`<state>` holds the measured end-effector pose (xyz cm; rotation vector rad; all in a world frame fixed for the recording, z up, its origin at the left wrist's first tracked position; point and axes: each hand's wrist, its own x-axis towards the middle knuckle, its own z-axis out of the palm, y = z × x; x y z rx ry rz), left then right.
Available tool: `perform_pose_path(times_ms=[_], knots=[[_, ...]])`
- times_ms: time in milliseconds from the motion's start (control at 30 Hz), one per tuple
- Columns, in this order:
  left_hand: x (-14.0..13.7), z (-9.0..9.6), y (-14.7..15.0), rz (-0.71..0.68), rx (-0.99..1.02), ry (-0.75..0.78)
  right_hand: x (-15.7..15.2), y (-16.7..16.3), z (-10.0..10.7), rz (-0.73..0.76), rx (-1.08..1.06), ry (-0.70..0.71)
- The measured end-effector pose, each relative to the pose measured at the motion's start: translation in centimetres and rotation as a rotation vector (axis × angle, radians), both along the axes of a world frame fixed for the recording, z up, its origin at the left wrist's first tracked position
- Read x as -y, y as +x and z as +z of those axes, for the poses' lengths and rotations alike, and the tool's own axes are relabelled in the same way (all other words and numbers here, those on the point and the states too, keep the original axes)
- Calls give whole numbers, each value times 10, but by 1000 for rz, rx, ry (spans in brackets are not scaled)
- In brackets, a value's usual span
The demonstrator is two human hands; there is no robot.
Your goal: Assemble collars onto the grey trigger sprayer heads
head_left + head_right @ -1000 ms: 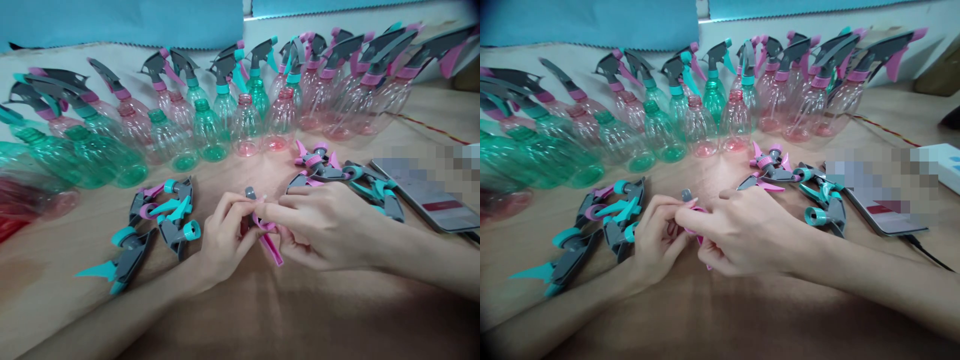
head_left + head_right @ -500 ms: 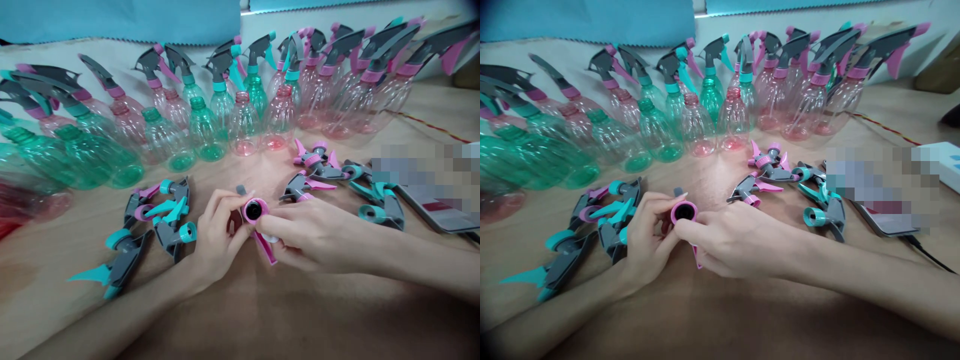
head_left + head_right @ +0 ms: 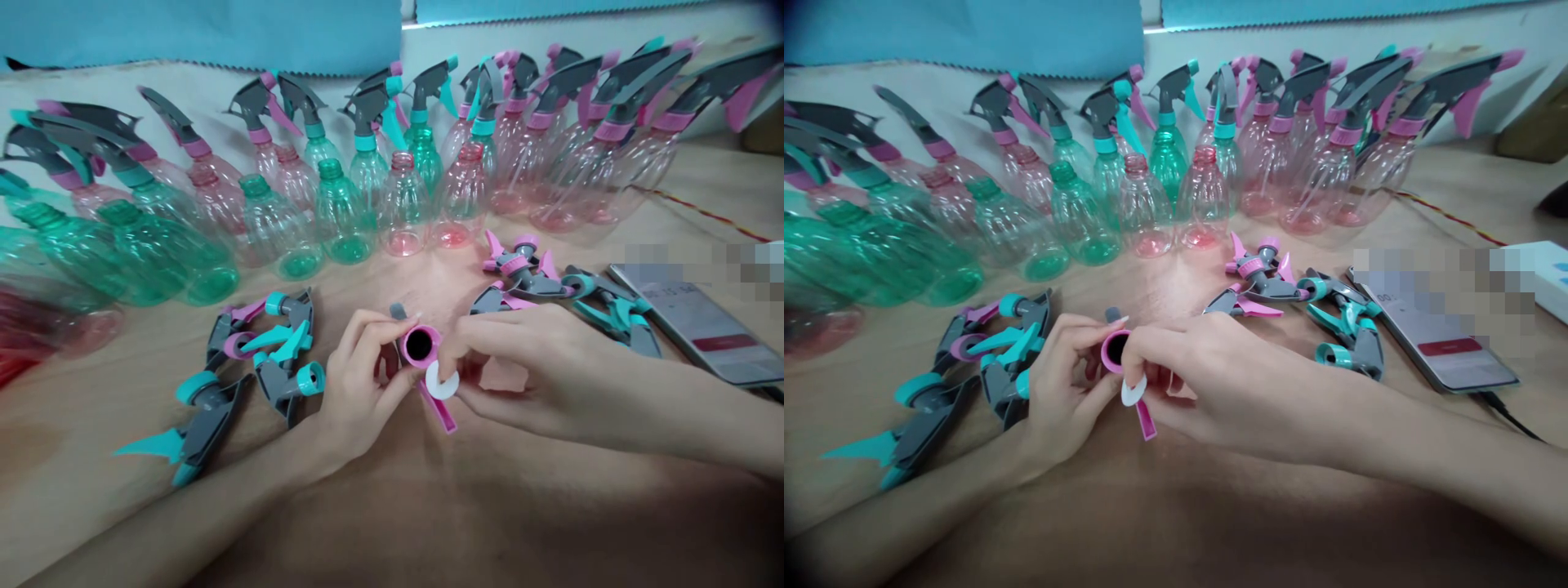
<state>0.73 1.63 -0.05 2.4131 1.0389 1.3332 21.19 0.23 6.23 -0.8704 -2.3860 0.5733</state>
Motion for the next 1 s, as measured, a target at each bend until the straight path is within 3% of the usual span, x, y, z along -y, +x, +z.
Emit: perform_pose_path(times_ms=[167, 367, 467, 800, 1000], knots=[[-1, 0, -1, -13, 4, 17, -4, 2, 8, -25, -72, 32], [1, -1, -1, -24, 6, 17, -5, -1, 7, -55, -197, -257], [4, -1, 0, -40, -15, 54, -5, -4, 7, -90, -269, -317], [9, 2, 1, -99, 7, 58, 7, -3, 3, -148, -216, -201], [13, 4, 2, -114, -22, 73, 11, -2, 5, -90, -136, -37]])
